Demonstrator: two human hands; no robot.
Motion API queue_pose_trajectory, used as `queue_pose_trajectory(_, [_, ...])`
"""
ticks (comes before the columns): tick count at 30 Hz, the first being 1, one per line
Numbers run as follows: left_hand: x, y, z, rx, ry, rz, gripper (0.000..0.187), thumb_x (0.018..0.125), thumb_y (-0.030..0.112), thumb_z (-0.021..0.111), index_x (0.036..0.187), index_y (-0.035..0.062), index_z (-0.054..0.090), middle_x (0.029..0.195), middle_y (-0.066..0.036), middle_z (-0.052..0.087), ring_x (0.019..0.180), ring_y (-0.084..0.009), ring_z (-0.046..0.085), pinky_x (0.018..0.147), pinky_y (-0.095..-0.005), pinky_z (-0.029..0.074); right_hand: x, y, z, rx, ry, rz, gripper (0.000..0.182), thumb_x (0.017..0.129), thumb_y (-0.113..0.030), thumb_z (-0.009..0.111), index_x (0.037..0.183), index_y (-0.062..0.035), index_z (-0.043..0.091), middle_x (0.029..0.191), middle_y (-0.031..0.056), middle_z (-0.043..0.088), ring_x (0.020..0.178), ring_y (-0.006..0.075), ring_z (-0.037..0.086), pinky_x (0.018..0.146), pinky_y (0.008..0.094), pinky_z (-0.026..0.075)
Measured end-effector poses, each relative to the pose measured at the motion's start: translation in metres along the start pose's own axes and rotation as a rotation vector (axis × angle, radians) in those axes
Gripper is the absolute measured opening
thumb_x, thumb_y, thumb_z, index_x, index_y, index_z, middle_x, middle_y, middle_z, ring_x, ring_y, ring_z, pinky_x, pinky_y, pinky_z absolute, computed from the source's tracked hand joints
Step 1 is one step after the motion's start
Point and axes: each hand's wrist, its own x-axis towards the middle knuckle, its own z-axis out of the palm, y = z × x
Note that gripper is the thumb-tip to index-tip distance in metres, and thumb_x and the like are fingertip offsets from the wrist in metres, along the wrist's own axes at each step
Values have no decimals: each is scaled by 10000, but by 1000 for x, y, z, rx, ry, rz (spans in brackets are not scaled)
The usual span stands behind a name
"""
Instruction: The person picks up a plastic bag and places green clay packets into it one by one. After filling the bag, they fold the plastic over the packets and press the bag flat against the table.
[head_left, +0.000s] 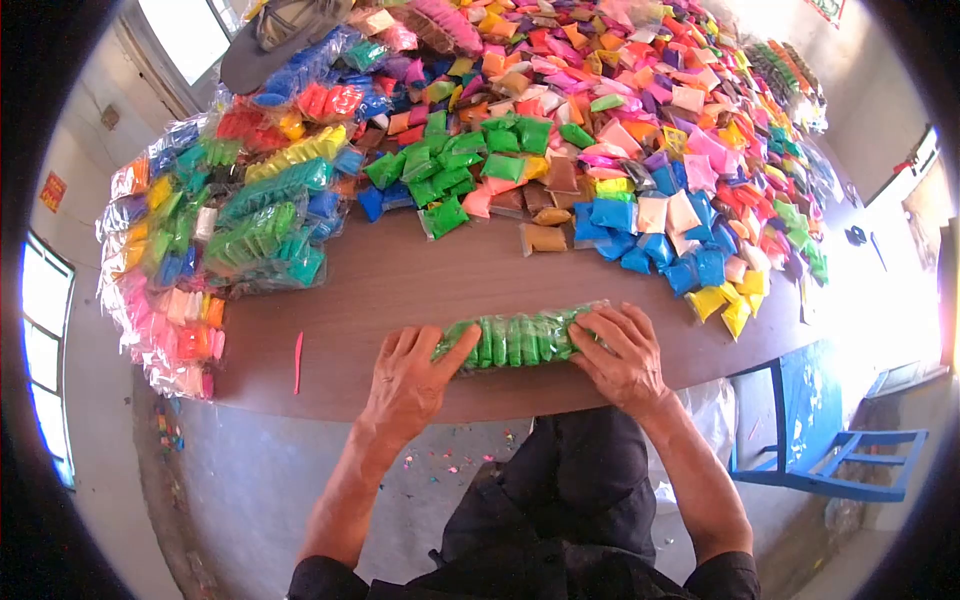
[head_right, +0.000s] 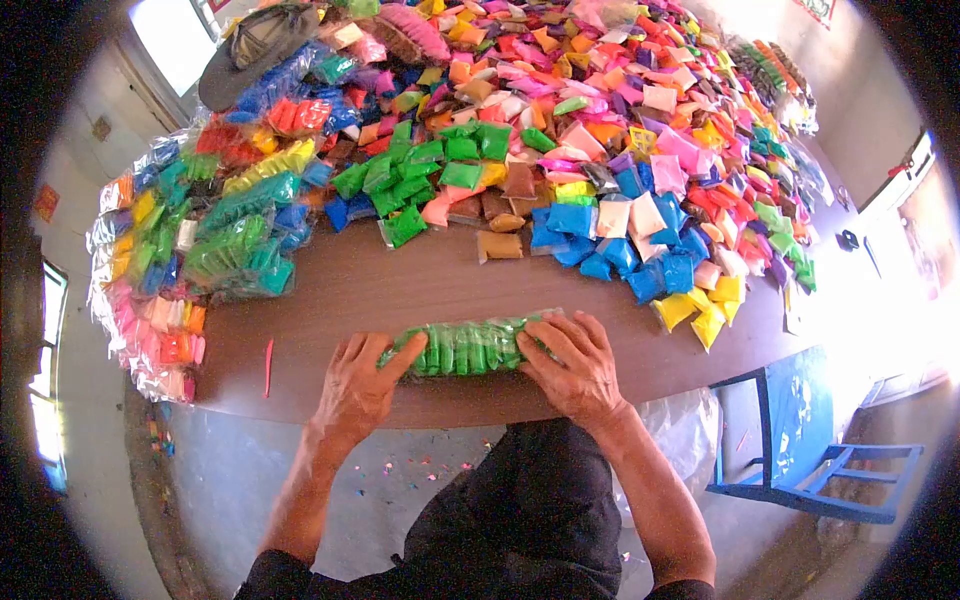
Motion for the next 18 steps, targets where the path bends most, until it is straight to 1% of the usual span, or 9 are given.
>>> queue_pose_trajectory(3, [-4, 3, 7, 95, 27, 32, 612, 861, 39, 656, 1454, 187, 615, 1291, -109, 599, 1186, -314, 583, 999, -477, 490, -2, -3, 3, -2, 15, 14, 424, 829, -179, 766, 1252, -173, 737, 1291, 42, 674, 1249, 259, 630, 1119, 502, 438])
queue_pose_trajectory(6, [-10, 4, 21, 108, 154, 44, 614, 854, 7, 626, 1441, 186, 629, 1344, -128, 581, 1149, -340, 583, 990, -507, 497, -4, -8, 6, -31, 18, 13, 409, 892, -148, 654, 1292, -203, 719, 1271, 60, 670, 1234, 261, 636, 1116, 510, 436])
queue_pose_trajectory(8, [-14, 5, 28, 135, 179, 53, 612, 843, 8, 640, 1438, 152, 624, 1406, -138, 561, 1170, -345, 578, 1018, -512, 488, -5, -12, 6, -54, 6, 22, 425, 918, -137, 594, 1318, -225, 707, 1265, 74, 659, 1232, 263, 634, 1113, 517, 436])
queue_pose_trajectory(12, [-22, 4, 38, 183, 177, 67, 602, 835, 53, 697, 1431, 89, 615, 1519, -129, 519, 1268, -358, 554, 1085, -540, 456, -4, -16, 0, -65, -14, 25, 443, 911, -134, 607, 1331, -240, 702, 1282, 82, 634, 1245, 277, 622, 1107, 524, 437])
queue_pose_trajectory(15, [-24, 12, 40, 165, 192, 17, 611, 857, 144, 752, 1445, 79, 600, 1561, -114, 496, 1350, -364, 519, 1128, -560, 425, -7, -16, 4, -27, -9, 56, 452, 902, -118, 623, 1331, -236, 703, 1296, 88, 626, 1260, 296, 612, 1085, 519, 460])
queue_pose_trajectory(18, [-29, 15, 43, 88, 203, -10, 645, 876, 251, 790, 1467, 97, 583, 1580, -110, 485, 1397, -361, 492, 1150, -574, 403, -7, -19, 5, 55, 11, 83, 458, 889, -93, 666, 1325, -226, 708, 1290, 94, 629, 1257, 315, 612, 1054, 505, 491])
